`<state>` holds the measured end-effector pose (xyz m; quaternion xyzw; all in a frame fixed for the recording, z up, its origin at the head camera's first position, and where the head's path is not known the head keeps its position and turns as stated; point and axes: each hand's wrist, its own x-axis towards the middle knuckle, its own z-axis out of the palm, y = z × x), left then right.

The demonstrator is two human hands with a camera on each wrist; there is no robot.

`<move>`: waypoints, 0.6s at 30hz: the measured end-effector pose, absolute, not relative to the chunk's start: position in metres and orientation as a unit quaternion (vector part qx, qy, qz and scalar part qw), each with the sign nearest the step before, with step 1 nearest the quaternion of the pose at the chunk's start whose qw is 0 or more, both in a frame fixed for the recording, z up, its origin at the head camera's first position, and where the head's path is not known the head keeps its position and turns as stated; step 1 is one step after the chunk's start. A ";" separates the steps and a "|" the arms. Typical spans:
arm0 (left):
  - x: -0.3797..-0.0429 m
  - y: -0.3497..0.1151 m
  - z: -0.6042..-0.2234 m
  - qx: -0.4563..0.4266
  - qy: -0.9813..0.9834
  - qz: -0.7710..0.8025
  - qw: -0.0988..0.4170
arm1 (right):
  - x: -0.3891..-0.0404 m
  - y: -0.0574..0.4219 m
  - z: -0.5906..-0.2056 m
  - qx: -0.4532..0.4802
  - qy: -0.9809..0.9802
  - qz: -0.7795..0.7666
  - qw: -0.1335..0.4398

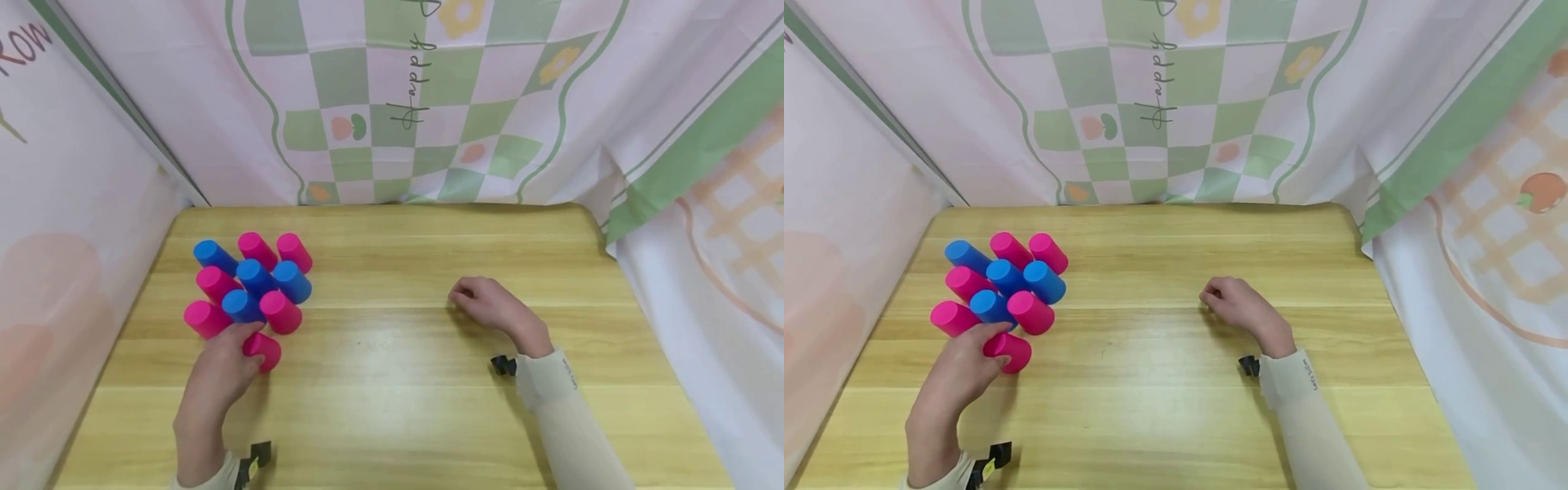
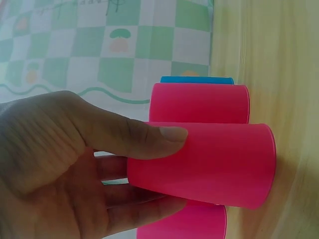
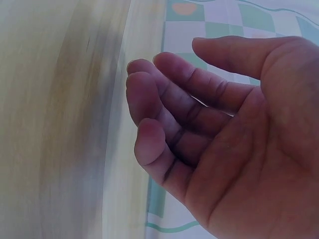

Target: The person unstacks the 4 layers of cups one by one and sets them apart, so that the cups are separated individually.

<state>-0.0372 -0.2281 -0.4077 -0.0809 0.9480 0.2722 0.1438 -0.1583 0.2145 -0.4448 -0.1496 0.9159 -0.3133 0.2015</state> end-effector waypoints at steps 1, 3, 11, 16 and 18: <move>-0.037 -0.228 -0.408 -0.080 0.949 0.270 0.142 | -0.158 0.214 -0.445 -0.149 0.916 -0.313 0.201; -0.036 -0.227 -0.409 -0.077 0.950 0.268 0.140 | -0.159 0.213 -0.444 -0.151 0.917 -0.311 0.198; -0.024 -0.226 -0.391 -0.089 0.950 0.281 0.107 | -0.158 0.214 -0.443 -0.145 0.927 -0.289 0.192; -0.031 -0.207 -0.375 -0.025 0.960 0.275 -0.047 | -0.160 0.215 -0.438 -0.139 0.941 -0.263 0.163; -0.046 -0.196 -0.373 0.004 0.959 0.276 -0.071 | -0.162 0.214 -0.434 -0.142 0.948 -0.248 0.139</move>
